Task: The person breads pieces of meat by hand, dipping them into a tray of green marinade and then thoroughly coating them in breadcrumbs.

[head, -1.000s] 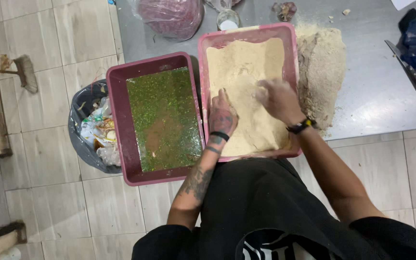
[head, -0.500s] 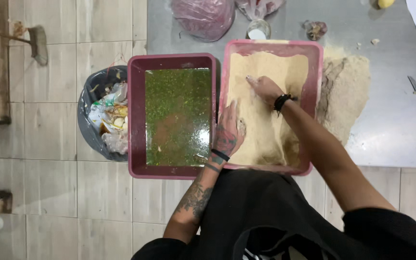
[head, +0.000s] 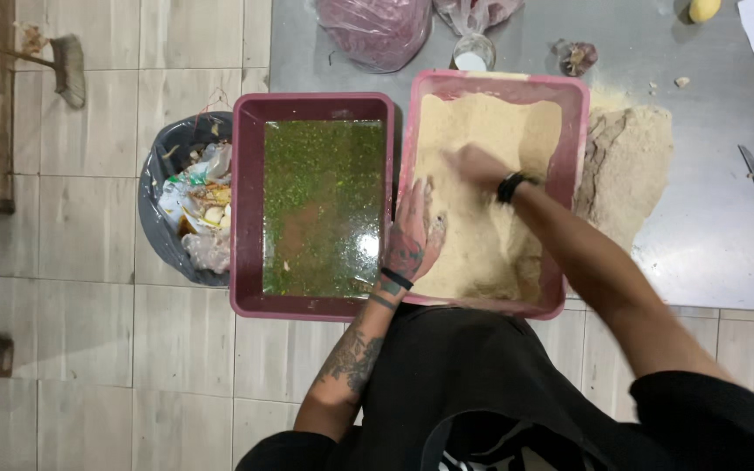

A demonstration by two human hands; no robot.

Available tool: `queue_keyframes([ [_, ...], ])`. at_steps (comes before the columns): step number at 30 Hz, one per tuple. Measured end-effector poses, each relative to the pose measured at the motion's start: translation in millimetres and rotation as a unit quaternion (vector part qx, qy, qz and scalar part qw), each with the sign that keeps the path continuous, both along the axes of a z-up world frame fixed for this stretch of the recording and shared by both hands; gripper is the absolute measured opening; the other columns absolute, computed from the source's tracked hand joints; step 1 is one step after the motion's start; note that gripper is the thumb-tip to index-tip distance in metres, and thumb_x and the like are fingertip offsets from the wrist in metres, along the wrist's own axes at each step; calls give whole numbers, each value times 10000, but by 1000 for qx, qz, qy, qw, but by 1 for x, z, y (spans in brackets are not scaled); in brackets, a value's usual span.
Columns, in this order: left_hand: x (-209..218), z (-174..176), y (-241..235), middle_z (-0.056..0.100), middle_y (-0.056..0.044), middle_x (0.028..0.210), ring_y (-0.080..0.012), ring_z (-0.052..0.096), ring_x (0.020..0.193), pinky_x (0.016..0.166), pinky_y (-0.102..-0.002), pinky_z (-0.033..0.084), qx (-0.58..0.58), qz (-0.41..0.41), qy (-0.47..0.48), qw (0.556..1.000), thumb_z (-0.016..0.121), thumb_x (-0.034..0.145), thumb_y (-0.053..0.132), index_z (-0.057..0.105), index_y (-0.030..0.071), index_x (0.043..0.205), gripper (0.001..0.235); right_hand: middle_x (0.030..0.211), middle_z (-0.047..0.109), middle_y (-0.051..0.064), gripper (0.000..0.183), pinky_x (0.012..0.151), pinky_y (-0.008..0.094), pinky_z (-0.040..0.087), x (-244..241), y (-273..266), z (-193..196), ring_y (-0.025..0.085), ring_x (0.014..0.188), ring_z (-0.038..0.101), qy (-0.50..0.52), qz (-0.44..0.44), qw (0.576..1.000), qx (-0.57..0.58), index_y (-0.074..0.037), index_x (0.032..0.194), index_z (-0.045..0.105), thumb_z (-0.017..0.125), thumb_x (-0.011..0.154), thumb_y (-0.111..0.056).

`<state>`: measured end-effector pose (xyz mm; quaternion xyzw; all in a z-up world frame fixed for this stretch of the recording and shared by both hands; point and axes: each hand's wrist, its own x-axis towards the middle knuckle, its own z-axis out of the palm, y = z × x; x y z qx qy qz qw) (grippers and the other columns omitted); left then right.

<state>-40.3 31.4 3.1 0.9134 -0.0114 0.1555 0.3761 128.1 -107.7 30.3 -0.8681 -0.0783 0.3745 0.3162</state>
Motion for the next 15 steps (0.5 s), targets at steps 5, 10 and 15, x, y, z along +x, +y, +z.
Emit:
queue_keyframes([
  [5,-2,3,1,540,-180,1446,-343,563,1332,1209,-491,329,23,11,-14,1000,545,924,379,379,89,1584,739,857,692,319,798,839,583,502,5,1,-6,503,950,688,-35,-41,999,-1,84,798,679,459,1045,-642],
  [10,5,25,1,485,-284,1451,-459,500,1350,1163,-546,376,-111,-23,7,994,562,939,344,357,31,1574,737,931,669,403,631,883,602,490,-42,-1,-14,570,1031,653,-35,26,998,41,158,899,690,509,998,-439],
  [15,0,26,2,473,-263,1465,-434,489,1380,1168,-581,363,-35,-26,-9,999,507,959,317,307,26,1583,717,778,696,267,669,763,550,514,-59,6,-9,464,875,713,-24,27,999,36,42,755,681,485,1031,-535],
])
